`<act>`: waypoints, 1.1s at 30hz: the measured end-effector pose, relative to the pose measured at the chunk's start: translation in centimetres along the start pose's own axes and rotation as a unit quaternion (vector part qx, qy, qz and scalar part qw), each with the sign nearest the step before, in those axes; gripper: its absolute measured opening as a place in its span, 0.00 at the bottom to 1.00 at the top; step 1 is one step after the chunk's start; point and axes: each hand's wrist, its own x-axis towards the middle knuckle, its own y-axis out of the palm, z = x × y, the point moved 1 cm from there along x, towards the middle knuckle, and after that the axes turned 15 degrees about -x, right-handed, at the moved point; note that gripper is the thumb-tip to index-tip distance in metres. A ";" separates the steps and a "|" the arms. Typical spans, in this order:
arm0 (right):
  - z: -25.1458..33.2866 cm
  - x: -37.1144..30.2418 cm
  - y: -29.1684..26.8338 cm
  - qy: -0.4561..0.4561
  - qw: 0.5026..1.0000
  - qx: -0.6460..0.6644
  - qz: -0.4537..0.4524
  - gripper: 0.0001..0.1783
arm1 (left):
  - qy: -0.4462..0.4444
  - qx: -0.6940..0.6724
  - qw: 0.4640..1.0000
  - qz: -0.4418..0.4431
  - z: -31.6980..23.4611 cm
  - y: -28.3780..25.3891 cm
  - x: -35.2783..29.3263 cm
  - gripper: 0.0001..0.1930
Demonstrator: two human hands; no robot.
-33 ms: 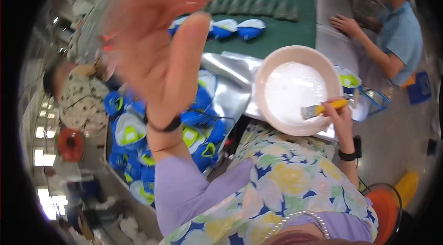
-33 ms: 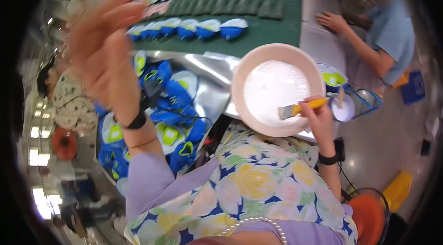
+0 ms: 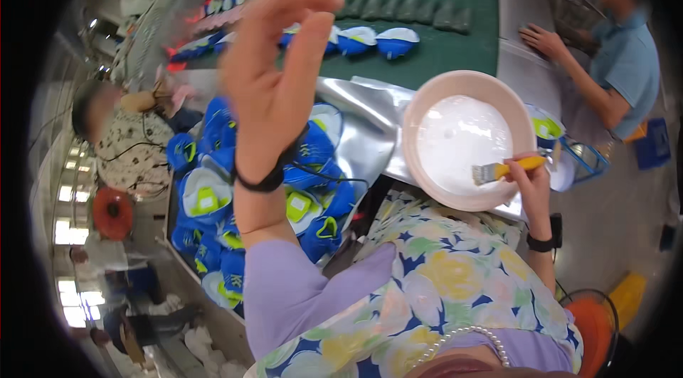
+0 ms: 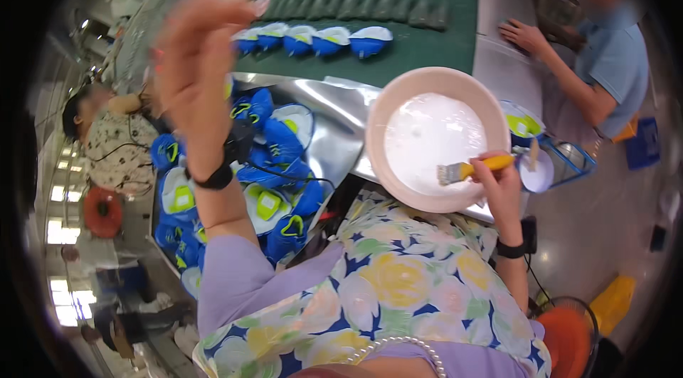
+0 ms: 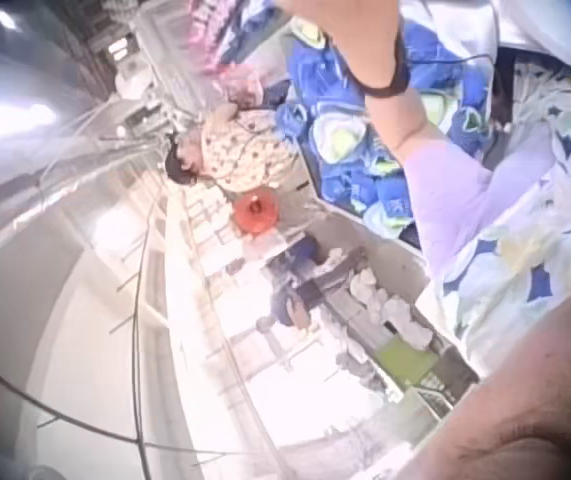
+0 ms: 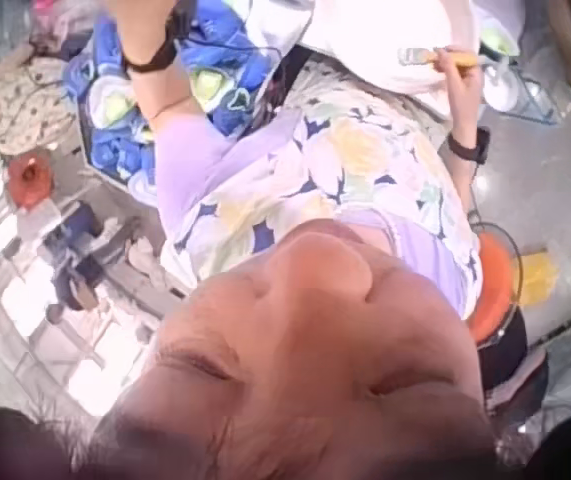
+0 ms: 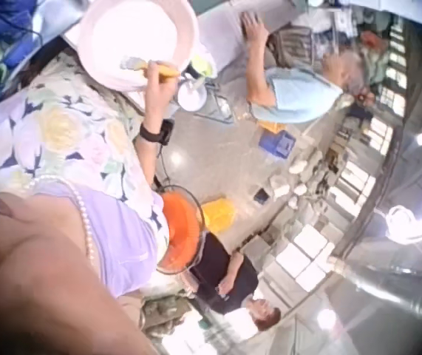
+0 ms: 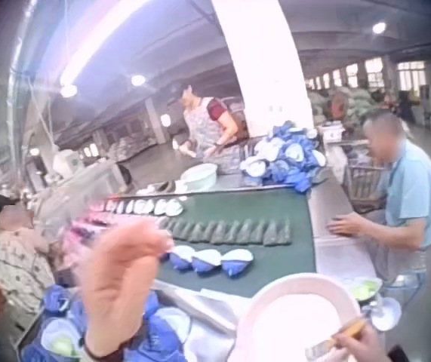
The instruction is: Applying glue to the interior and edges of shoe components using a brush and a bowl of adhesive on a factory production line.
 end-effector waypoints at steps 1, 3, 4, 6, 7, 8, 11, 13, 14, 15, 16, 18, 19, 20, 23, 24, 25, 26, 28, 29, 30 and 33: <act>-0.1 0.0 -0.2 0.014 1.000 -0.010 -0.010 0.09 | -0.037 0.073 0.996 0.025 3.0 -1.2 -0.6 0.11; -0.3 0.5 -0.1 -0.010 1.000 0.003 0.013 0.08 | -0.199 0.138 0.968 0.061 9.3 -3.3 -4.5 0.14; -0.3 0.6 0.0 -0.008 1.000 -0.004 0.008 0.09 | -0.215 0.263 0.929 0.146 11.6 -4.4 -7.1 0.20; -0.6 0.9 0.0 -0.003 1.000 -0.026 0.014 0.10 | -0.365 0.383 0.765 0.367 14.1 -6.9 -13.7 0.33; -0.7 1.1 0.2 -0.007 1.000 -0.022 0.016 0.10 | -0.438 0.318 0.743 0.394 15.3 -7.5 -16.5 0.34; -0.8 1.3 0.3 -0.013 1.000 -0.018 0.019 0.10 | -0.436 0.336 0.727 0.410 15.7 -8.0 -19.1 0.34; -1.0 2.1 1.0 -0.008 0.999 -0.012 0.036 0.09 | -0.314 0.378 0.740 0.460 16.8 -9.0 -21.9 0.33; -1.0 2.7 1.8 -0.019 0.996 -0.052 0.063 0.08 | -0.253 0.348 0.763 0.483 17.5 -8.4 -20.8 0.22; -0.9 2.8 2.2 -0.037 0.996 -0.058 0.065 0.08 | -0.303 0.300 0.758 0.494 17.8 -7.9 -19.8 0.21; -0.8 3.2 2.9 -0.074 0.991 -0.099 0.055 0.08 | -0.340 0.253 0.751 0.507 18.3 -7.1 -18.6 0.19; -0.5 3.6 3.7 -0.124 0.983 -0.122 0.060 0.08 | -0.330 0.243 0.753 0.515 18.8 -5.9 -17.5 0.19; 0.0 4.2 5.8 -0.174 0.971 -0.141 0.084 0.07 | -0.257 0.162 0.816 0.492 19.1 -3.8 -15.5 0.18; 0.3 4.2 6.7 -0.206 0.960 -0.153 0.110 0.07 | -0.231 0.164 0.823 0.492 19.5 -2.5 -15.1 0.18; 0.5 4.0 7.4 -0.191 0.963 -0.151 0.116 0.07 | -0.157 0.166 0.859 0.458 19.5 -1.5 -15.1 0.19; 1.3 3.8 8.4 -0.209 0.920 -0.255 0.209 0.06 | -0.125 0.325 0.830 0.435 20.3 -0.3 -16.3 0.15; 1.6 3.6 8.1 -0.248 0.911 -0.289 0.162 0.06 | -0.138 0.344 0.816 0.444 20.4 -0.8 -17.0 0.15; 1.7 3.5 7.7 -0.249 0.897 -0.340 0.131 0.06 | -0.269 0.342 0.790 0.431 20.4 -1.5 -17.9 0.13; 1.9 3.3 7.0 -0.259 0.917 -0.291 0.086 0.06 | -0.395 0.333 0.753 0.408 20.4 -2.3 -18.8 0.12; 1.9 3.2 6.5 -0.195 0.945 -0.259 0.047 0.07 | -0.404 0.279 0.770 0.408 19.2 -4.1 -20.4 0.12; 1.9 3.2 6.5 -0.221 0.940 -0.255 0.057 0.07 | -0.409 0.228 0.786 0.404 18.4 -4.8 -21.2 0.13; 1.9 3.3 6.8 -0.225 0.946 -0.222 0.071 0.07 | -0.406 0.222 0.787 0.409 17.6 -5.1 -22.1 0.13; 1.4 3.8 8.5 -0.241 0.945 -0.186 0.122 0.07 | -0.177 0.280 0.850 0.409 16.0 -4.6 -22.9 0.14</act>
